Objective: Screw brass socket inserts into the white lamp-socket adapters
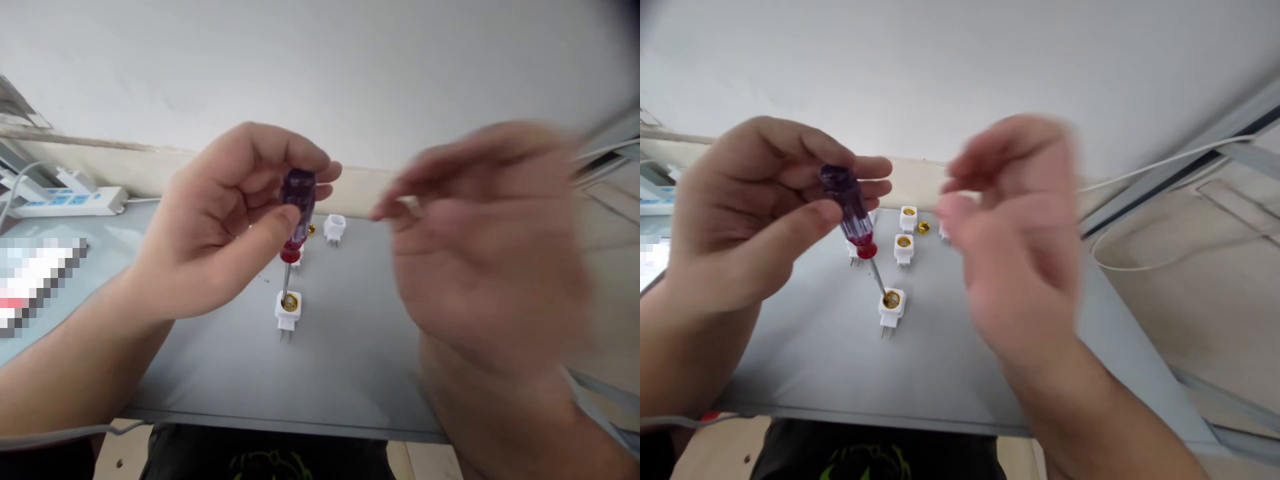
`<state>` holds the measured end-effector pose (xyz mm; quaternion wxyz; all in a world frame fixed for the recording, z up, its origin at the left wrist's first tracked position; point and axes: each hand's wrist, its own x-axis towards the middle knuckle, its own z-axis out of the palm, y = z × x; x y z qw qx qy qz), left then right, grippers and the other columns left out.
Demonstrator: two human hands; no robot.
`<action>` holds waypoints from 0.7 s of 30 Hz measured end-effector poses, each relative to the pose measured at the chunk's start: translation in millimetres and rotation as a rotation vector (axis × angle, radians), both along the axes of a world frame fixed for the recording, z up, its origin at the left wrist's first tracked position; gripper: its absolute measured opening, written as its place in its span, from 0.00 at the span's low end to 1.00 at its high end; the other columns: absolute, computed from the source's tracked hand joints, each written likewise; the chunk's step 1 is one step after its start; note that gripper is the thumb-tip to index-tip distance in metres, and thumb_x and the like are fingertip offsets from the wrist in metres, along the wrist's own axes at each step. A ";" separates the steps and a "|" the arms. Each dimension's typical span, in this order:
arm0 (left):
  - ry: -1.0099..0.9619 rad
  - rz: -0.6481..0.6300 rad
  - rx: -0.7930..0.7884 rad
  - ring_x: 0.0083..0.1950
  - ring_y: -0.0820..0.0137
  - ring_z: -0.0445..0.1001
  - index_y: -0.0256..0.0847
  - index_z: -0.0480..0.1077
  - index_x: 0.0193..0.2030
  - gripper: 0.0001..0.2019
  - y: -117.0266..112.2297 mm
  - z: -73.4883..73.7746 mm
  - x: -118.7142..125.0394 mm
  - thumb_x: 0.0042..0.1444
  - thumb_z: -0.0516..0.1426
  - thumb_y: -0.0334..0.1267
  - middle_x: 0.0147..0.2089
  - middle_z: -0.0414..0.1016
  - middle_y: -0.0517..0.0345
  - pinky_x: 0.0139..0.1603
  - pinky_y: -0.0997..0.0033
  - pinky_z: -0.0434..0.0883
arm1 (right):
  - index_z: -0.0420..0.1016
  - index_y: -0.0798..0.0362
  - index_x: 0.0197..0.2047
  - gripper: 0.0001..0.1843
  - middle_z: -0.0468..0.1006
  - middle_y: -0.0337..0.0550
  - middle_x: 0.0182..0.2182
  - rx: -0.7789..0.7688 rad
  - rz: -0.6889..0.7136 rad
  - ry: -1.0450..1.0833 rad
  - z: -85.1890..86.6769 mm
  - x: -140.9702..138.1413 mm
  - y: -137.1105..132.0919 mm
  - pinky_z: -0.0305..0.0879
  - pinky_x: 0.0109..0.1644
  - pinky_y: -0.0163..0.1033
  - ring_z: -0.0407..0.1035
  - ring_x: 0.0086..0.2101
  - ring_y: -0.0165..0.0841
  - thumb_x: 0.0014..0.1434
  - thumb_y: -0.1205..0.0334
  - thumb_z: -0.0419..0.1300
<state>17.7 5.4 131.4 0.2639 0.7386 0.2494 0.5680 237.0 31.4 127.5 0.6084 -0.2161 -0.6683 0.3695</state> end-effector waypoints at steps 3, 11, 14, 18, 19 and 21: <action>-0.004 0.028 0.022 0.67 0.55 0.76 0.47 0.75 0.56 0.12 -0.6 0.7 0.2 0.71 0.56 0.31 0.60 0.80 0.61 0.65 0.50 0.79 | 0.71 0.46 0.56 0.19 0.75 0.44 0.55 -0.071 0.263 -0.052 -10.4 -15.0 4.1 0.78 0.58 0.49 0.74 0.57 0.40 0.64 0.69 0.66; 0.041 0.196 0.143 0.50 0.62 0.78 0.43 0.80 0.47 0.16 -3.8 2.1 -1.7 0.65 0.54 0.23 0.51 0.76 0.59 0.46 0.57 0.79 | 0.75 0.49 0.57 0.17 0.81 0.41 0.47 -0.004 0.391 -0.156 -21.2 -23.0 -1.2 0.82 0.47 0.43 0.79 0.46 0.34 0.68 0.71 0.66; 0.058 0.101 0.210 0.49 0.59 0.82 0.43 0.79 0.47 0.06 -3.4 5.0 -1.7 0.66 0.61 0.31 0.52 0.79 0.58 0.43 0.56 0.81 | 0.75 0.50 0.58 0.18 0.79 0.45 0.49 0.054 0.347 -0.174 -22.8 -24.7 2.0 0.80 0.55 0.49 0.76 0.48 0.36 0.67 0.70 0.67; 0.084 0.102 0.149 0.51 0.58 0.84 0.46 0.74 0.47 0.14 -7.3 13.3 -0.7 0.60 0.69 0.26 0.45 0.83 0.62 0.45 0.54 0.83 | 0.74 0.53 0.56 0.17 0.77 0.45 0.50 -0.034 0.410 -0.071 -20.9 -29.8 3.0 0.80 0.58 0.48 0.76 0.50 0.35 0.66 0.69 0.68; 0.091 0.100 0.126 0.51 0.59 0.84 0.48 0.72 0.47 0.15 -9.0 14.5 -1.0 0.61 0.67 0.24 0.45 0.82 0.64 0.46 0.54 0.83 | 0.73 0.52 0.55 0.16 0.78 0.45 0.50 -0.081 0.450 -0.057 -20.3 -30.4 2.7 0.80 0.56 0.46 0.76 0.50 0.35 0.66 0.69 0.68; 0.097 0.060 0.088 0.54 0.61 0.84 0.49 0.71 0.48 0.13 -11.6 14.3 -2.5 0.65 0.62 0.24 0.45 0.80 0.67 0.50 0.54 0.84 | 0.72 0.50 0.54 0.14 0.79 0.41 0.47 -0.141 0.497 -0.063 -19.6 -30.7 1.5 0.81 0.48 0.41 0.78 0.46 0.32 0.68 0.68 0.66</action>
